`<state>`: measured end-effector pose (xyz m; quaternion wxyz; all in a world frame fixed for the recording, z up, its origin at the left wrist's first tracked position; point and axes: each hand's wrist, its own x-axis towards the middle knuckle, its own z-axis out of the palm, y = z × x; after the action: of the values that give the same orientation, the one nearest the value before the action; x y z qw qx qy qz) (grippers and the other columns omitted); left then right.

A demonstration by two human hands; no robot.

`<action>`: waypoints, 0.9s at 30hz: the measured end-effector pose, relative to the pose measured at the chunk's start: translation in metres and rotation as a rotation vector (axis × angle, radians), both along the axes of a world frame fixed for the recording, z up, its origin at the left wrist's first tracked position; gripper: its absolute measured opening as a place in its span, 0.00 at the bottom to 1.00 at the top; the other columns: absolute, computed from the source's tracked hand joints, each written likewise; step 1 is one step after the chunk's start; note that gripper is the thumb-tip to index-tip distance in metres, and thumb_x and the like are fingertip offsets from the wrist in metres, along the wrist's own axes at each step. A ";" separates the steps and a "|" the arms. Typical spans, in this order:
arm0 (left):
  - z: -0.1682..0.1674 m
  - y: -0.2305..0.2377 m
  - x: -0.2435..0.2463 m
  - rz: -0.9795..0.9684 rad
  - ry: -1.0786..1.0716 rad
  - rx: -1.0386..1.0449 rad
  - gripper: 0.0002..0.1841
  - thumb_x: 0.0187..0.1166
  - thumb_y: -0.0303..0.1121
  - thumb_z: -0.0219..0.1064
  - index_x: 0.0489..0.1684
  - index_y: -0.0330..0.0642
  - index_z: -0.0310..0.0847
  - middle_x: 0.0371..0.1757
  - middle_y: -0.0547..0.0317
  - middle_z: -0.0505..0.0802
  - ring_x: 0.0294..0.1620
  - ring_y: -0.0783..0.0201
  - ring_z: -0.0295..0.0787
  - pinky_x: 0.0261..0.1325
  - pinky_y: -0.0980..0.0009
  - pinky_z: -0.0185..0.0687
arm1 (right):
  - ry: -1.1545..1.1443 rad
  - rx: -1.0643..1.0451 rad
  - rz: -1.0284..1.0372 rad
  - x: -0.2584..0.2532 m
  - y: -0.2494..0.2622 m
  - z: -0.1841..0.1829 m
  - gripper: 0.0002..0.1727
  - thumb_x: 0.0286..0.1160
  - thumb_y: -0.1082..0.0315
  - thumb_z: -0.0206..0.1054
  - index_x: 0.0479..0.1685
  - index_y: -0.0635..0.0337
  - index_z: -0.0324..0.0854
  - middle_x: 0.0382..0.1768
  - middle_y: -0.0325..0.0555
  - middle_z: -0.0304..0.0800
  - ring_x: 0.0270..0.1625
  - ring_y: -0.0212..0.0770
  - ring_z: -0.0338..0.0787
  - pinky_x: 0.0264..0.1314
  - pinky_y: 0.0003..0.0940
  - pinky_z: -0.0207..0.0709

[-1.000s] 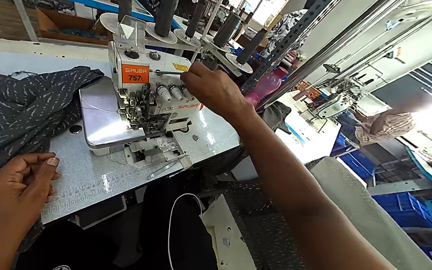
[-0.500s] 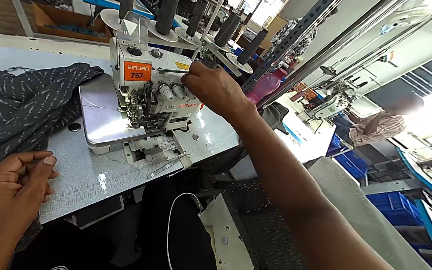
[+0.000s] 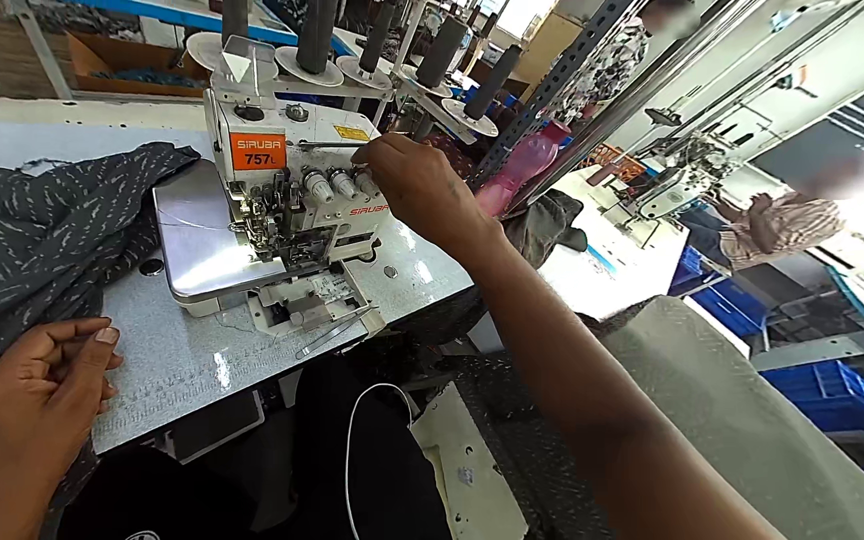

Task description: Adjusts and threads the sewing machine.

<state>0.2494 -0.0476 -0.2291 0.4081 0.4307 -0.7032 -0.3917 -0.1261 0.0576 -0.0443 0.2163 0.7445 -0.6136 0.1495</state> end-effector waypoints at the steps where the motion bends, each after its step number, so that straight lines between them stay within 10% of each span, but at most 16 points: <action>1: 0.000 0.000 0.000 0.001 -0.002 -0.003 0.18 0.86 0.43 0.62 0.59 0.38 0.82 0.29 0.61 0.88 0.15 0.72 0.82 0.14 0.76 0.79 | -0.019 -0.038 -0.008 0.001 0.000 -0.002 0.11 0.84 0.77 0.59 0.54 0.64 0.86 0.49 0.56 0.91 0.47 0.51 0.95 0.47 0.44 0.89; 5: -0.001 -0.001 0.000 0.004 -0.002 -0.012 0.17 0.86 0.44 0.63 0.58 0.39 0.83 0.28 0.61 0.88 0.15 0.72 0.82 0.13 0.76 0.78 | -0.115 -0.195 -0.021 0.002 0.000 -0.015 0.07 0.84 0.75 0.61 0.46 0.66 0.85 0.44 0.55 0.90 0.43 0.49 0.93 0.42 0.42 0.88; 12: 0.001 -0.001 -0.001 0.007 -0.023 -0.024 0.17 0.86 0.43 0.62 0.57 0.37 0.83 0.28 0.61 0.88 0.15 0.73 0.82 0.13 0.77 0.78 | -0.227 -0.393 -0.126 0.017 0.012 -0.030 0.09 0.78 0.69 0.71 0.51 0.61 0.88 0.65 0.57 0.85 0.43 0.43 0.94 0.37 0.37 0.89; 17: 0.001 -0.002 -0.002 0.006 -0.020 -0.018 0.16 0.85 0.41 0.62 0.56 0.37 0.83 0.28 0.62 0.88 0.14 0.73 0.82 0.12 0.78 0.78 | -0.282 -0.346 -0.310 0.028 0.009 -0.037 0.07 0.75 0.62 0.73 0.41 0.51 0.95 0.45 0.47 0.88 0.41 0.41 0.90 0.37 0.37 0.85; 27: 0.002 0.000 -0.002 0.017 -0.016 -0.025 0.15 0.84 0.40 0.63 0.54 0.38 0.83 0.27 0.64 0.88 0.14 0.75 0.82 0.12 0.79 0.78 | -0.309 -0.082 -0.582 0.032 -0.014 -0.014 0.08 0.75 0.58 0.72 0.39 0.46 0.97 0.43 0.43 0.90 0.48 0.43 0.91 0.43 0.46 0.83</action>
<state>0.2469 -0.0477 -0.2273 0.4113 0.4347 -0.7074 -0.3761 -0.0941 0.0434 -0.0584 0.1839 0.4972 -0.8196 0.2171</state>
